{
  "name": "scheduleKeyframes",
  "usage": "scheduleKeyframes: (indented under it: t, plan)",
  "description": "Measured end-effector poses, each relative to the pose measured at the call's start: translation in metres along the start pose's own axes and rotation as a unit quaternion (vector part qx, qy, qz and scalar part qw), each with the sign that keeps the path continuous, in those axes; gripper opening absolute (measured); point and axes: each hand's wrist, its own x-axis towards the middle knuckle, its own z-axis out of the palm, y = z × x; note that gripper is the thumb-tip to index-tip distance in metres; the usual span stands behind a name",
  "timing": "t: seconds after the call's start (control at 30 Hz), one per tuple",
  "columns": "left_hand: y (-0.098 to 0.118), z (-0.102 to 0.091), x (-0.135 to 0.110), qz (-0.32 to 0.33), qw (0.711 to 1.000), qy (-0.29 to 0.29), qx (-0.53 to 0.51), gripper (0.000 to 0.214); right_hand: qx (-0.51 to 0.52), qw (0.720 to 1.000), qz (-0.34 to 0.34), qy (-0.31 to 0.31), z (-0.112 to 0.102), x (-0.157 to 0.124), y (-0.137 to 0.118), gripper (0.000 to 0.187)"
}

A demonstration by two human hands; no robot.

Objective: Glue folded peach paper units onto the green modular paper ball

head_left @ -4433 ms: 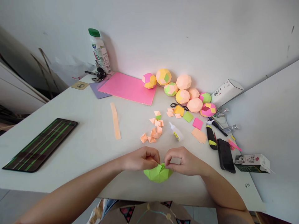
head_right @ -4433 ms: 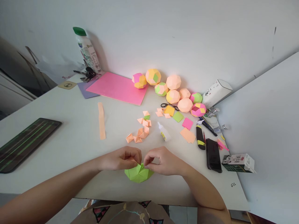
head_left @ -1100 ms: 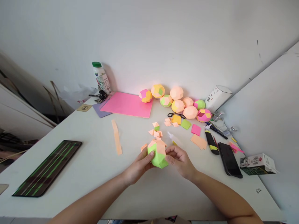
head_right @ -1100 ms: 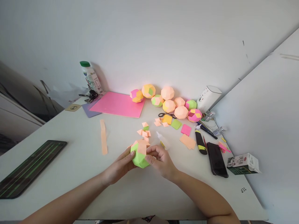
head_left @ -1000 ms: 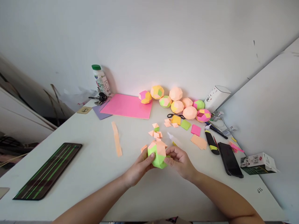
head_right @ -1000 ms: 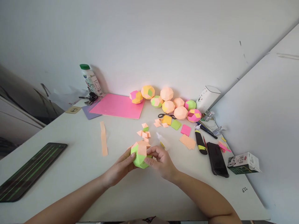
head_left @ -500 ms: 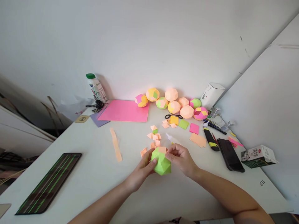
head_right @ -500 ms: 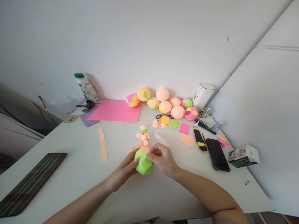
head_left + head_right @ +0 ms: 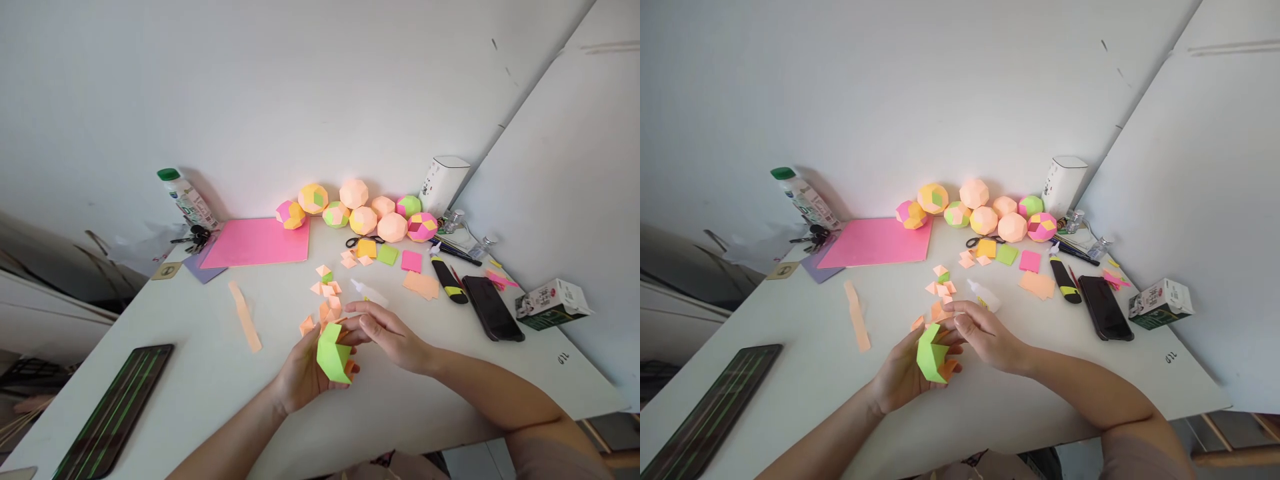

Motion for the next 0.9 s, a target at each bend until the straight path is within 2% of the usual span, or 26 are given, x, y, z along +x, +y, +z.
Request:
scheduleKeyframes:
  t: [0.13, 0.23, 0.3, 0.43, 0.67, 0.8, 0.9]
  plan:
    - [-0.002, -0.005, 0.001, -0.019, 0.998, 0.051, -0.020, 0.055, -0.004, 0.998, -0.043, -0.034, 0.003, -0.002, -0.005, 0.032]
    - [-0.001, -0.007, 0.000, -0.017, 0.998, 0.042, -0.042, 0.057, -0.068, 0.990, -0.123, 0.014, 0.004, -0.002, -0.005, 0.024]
    - [0.000, -0.008, -0.001, -0.009, 0.998, 0.026, -0.059, 0.058, -0.101, 0.981, -0.153, 0.063, 0.002, -0.002, -0.003, 0.024]
    - [0.002, -0.010, -0.003, 0.019, 0.996, -0.013, -0.085, 0.051, -0.127, 0.976, -0.137, 0.109, -0.001, -0.003, 0.001, 0.028]
    - [0.000, -0.018, -0.004, 0.053, 0.993, -0.056, -0.090, 0.041, -0.210, 0.968, -0.109, 0.086, 0.001, 0.000, 0.002, 0.021]
    - [-0.003, -0.021, -0.002, 0.065, 0.992, -0.064, -0.084, 0.041, -0.284, 0.942, -0.155, 0.084, 0.001, 0.002, 0.000, 0.033]
    - [-0.002, -0.016, -0.002, 0.059, 0.991, -0.078, -0.090, 0.043, -0.339, 0.901, -0.260, 0.079, 0.000, 0.006, -0.001, 0.037]
